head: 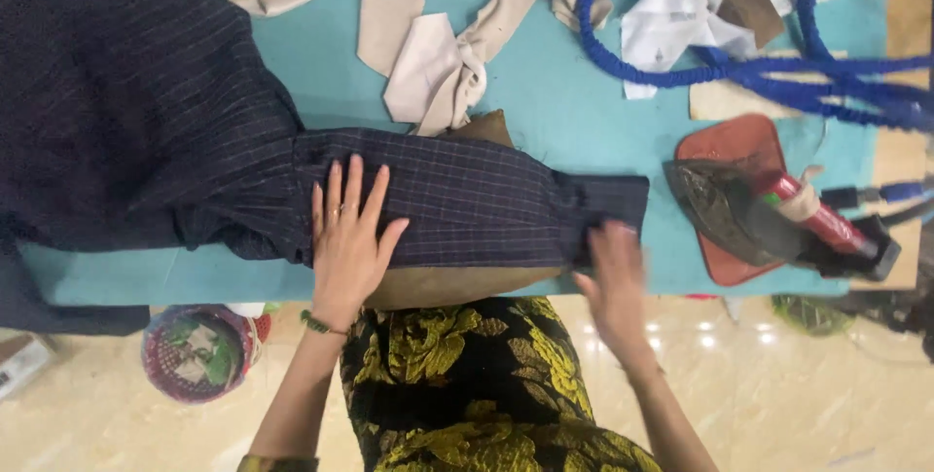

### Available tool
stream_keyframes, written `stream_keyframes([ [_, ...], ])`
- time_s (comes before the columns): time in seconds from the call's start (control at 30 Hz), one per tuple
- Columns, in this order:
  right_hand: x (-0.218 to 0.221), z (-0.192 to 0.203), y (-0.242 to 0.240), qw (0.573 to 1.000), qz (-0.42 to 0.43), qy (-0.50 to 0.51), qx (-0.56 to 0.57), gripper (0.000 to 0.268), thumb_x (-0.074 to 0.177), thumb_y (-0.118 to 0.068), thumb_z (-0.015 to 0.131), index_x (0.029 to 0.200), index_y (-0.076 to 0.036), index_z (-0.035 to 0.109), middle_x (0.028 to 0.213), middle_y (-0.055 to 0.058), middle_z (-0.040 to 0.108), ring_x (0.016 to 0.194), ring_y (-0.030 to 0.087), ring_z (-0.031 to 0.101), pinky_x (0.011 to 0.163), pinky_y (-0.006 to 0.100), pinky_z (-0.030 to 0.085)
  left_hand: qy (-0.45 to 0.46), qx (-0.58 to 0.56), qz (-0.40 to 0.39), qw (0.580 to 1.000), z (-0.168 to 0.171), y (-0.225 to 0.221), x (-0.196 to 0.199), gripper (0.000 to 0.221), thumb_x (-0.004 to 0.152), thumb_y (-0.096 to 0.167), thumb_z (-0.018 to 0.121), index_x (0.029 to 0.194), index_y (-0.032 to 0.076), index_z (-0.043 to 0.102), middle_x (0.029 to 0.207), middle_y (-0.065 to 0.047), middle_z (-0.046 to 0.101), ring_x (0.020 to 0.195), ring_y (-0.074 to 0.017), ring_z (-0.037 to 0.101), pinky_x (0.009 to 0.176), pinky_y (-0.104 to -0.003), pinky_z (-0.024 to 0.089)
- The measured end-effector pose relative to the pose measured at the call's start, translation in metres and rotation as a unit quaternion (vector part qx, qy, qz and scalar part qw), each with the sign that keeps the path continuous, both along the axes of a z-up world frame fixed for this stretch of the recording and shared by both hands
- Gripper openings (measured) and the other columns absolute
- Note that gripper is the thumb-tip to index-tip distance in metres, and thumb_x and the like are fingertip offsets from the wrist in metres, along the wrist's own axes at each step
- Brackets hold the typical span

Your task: A person is using a professional steam iron to press a dark pinstriped jacket on a pressing table.

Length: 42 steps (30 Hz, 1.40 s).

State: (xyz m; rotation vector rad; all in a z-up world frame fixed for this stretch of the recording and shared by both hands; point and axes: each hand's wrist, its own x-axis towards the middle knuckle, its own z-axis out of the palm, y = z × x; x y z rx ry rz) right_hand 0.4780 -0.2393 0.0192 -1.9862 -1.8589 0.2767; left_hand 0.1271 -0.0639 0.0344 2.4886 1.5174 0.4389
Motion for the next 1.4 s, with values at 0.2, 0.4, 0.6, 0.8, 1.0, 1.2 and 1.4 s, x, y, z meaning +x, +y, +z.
stream_keyframes([
  [0.2,0.197,0.057,0.002,0.917,-0.129,-0.363,0.1,0.076,0.105,-0.042,0.078,0.154,0.012,0.056,0.136,0.033,0.064,0.113,0.054,0.057,0.089,0.065,0.043,-0.019,0.003,-0.141,0.99,0.022,-0.053,0.075,0.073,0.099,0.065,0.039,0.152,0.017,0.045,0.162,-0.013,0.037,0.151,-0.0281,0.032,0.116,-0.068,0.028],
  [0.4,0.305,0.063,0.022,0.966,-0.147,-0.059,-0.202,0.046,0.095,-0.033,0.08,0.129,-0.007,0.063,0.082,0.017,0.062,0.079,0.022,0.053,0.067,0.044,0.043,-0.257,-0.127,-0.3,0.91,0.012,-0.095,0.089,0.029,0.103,0.033,0.059,0.124,0.017,0.07,0.134,-0.002,0.07,0.13,-0.0182,0.063,0.127,-0.051,0.027],
  [0.6,0.209,0.104,0.049,0.968,-0.084,-0.147,-0.185,0.062,0.104,-0.042,0.065,0.155,-0.006,0.062,0.093,0.022,0.072,0.101,0.052,0.068,0.073,0.05,0.049,-0.167,0.096,0.322,0.927,0.022,-0.057,-0.022,0.068,0.092,0.062,0.064,0.131,0.006,0.059,0.135,-0.018,0.055,0.131,-0.0354,0.047,0.111,-0.053,0.035],
  [0.8,0.065,0.138,0.085,0.976,0.02,-0.16,-0.148,0.048,0.092,-0.033,0.078,0.134,-0.014,0.066,0.074,0.009,0.069,0.07,0.025,0.068,0.069,0.041,0.051,-0.038,0.155,0.355,0.921,0.031,-0.015,-0.046,0.05,0.101,0.063,0.053,0.114,0.019,0.074,0.12,-0.006,0.058,0.107,-0.0304,0.051,0.088,-0.046,0.036],
  [1.0,-0.123,0.139,0.153,0.93,0.252,-0.263,0.056,0.039,0.089,-0.067,0.067,0.101,-0.031,0.062,0.057,-0.004,0.066,0.059,0.011,0.068,0.07,0.024,0.056,-0.187,0.113,0.362,0.906,0.013,-0.011,-0.074,0.027,0.087,0.03,0.086,0.104,0.02,0.068,0.107,0.0,0.057,0.096,-0.0253,0.055,0.081,-0.042,0.037],
  [1.2,-0.195,0.151,0.195,0.917,0.334,-0.209,0.07,0.044,0.097,-0.062,0.062,0.091,-0.019,0.061,0.049,-0.002,0.058,0.047,0.016,0.065,0.064,0.028,0.052,-0.328,-0.017,0.328,0.886,0.027,-0.011,-0.087,0.008,0.097,0.011,0.073,0.096,0.008,0.066,0.086,-0.008,0.056,0.076,-0.0309,0.061,0.065,-0.04,0.042],
  [1.4,-0.138,0.145,0.165,0.913,0.288,-0.289,0.028,0.042,0.092,-0.065,0.064,0.09,-0.024,0.056,0.046,-0.003,0.057,0.045,0.015,0.063,0.066,0.027,0.053,-0.459,-0.167,0.352,0.798,0.003,-0.011,-0.102,0.012,0.097,0.014,0.074,0.089,0.007,0.069,0.072,-0.006,0.058,0.066,-0.0164,0.054,0.059,-0.032,0.044],
])
